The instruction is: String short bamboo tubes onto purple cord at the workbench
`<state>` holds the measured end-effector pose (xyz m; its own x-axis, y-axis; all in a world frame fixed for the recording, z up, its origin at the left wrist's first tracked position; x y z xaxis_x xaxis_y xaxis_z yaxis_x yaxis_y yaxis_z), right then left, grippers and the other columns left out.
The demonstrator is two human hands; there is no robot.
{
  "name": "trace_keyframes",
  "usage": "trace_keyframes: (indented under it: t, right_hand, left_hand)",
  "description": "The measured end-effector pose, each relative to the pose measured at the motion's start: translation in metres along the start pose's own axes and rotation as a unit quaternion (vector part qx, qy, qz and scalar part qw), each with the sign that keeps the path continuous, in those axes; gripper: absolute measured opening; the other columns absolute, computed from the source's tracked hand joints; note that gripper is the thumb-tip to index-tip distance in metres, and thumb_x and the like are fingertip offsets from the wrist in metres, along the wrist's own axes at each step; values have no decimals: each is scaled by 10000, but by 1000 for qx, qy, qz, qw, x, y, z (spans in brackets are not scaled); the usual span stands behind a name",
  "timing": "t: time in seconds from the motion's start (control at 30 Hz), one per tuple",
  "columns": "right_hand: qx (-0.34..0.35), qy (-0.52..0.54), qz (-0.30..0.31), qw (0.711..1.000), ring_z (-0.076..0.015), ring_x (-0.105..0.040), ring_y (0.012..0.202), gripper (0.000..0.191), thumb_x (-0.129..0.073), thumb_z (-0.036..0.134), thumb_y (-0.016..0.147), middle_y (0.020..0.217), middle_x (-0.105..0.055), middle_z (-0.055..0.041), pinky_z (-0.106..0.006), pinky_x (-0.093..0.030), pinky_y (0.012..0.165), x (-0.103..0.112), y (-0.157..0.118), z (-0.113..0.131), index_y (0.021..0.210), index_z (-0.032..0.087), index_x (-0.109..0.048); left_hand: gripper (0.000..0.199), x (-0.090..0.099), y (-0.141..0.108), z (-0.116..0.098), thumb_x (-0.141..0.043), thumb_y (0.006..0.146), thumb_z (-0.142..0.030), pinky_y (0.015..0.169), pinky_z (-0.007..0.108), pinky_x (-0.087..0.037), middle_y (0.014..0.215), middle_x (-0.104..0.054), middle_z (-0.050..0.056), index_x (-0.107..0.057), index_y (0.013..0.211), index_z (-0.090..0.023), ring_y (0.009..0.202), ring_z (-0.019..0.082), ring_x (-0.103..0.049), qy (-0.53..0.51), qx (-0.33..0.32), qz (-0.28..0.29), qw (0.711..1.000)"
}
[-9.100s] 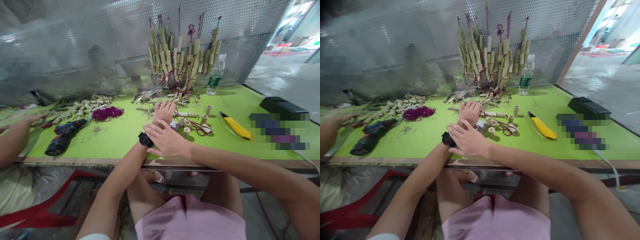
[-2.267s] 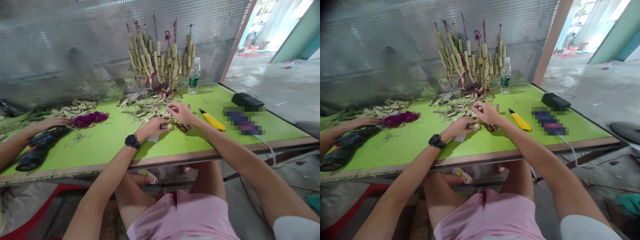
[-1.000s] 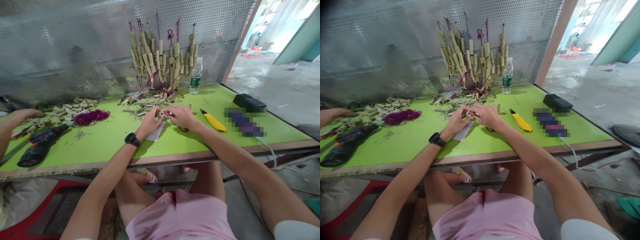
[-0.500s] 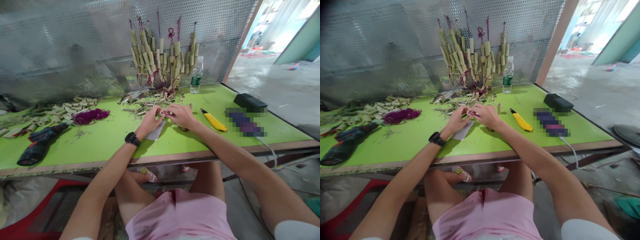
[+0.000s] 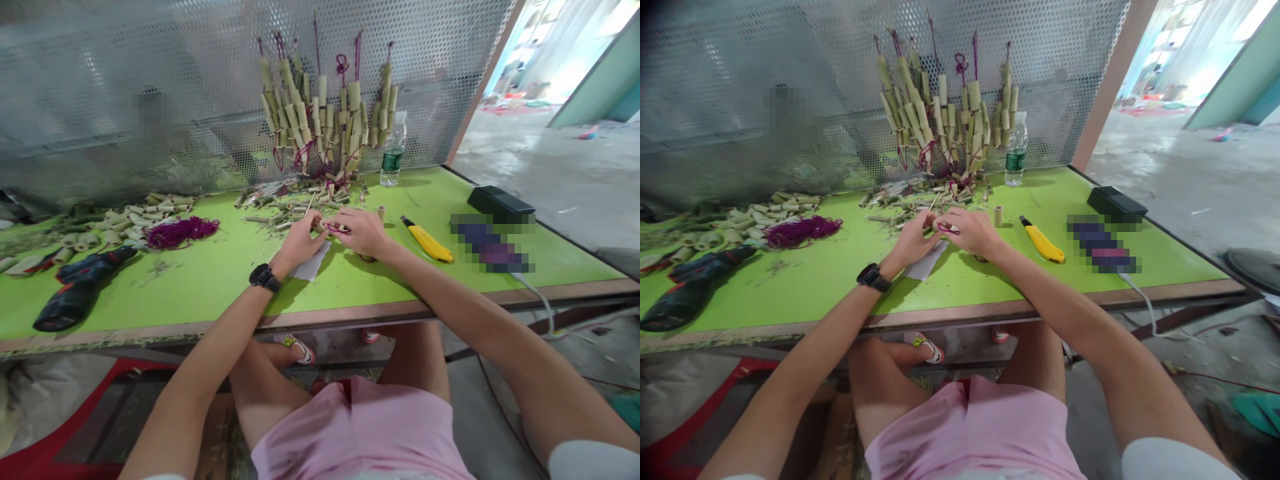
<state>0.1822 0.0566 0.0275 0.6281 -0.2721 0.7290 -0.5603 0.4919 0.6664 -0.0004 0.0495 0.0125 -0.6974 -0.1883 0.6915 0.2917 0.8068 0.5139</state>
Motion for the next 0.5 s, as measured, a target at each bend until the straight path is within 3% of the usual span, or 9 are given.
trace_keyframes:
  t: [0.23, 0.5]
  right_hand:
    - [-49, 49, -15, 997, -211, -693, 853, 233, -650, 222, 1001, 982, -823, -71, -299, -442, 714, -1, 0, 2, 1062, 237, -874]
    - [-69, 63, -34, 995, -204, -684, 811, 250, -661, 296, 1027, 976, -831, -69, -305, -448, 708, -2, 0, 2, 1106, 253, -894]
  left_hand:
    - [191, -1, 0, 3, -694, 945, -222, 766, 330, -487, 956, -697, 25, -547, 1065, -245, 830, 190, -623, 4, -5, -8, 1000]
    - [177, -1, 0, 1, -690, 959, -249, 812, 346, -514, 994, -713, 41, -556, 1073, -241, 876, 201, -647, -6, -9, -7, 1000]
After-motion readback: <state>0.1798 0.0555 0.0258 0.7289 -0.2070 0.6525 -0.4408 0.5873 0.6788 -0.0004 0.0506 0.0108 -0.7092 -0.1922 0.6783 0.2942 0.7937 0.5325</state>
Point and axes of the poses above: each hand's wrist, its own y-axis towards the middle knuckle, its own x-axis out of the back of the hand, z = x × y, the point moved 4 cm from there along y, towards the middle knuckle
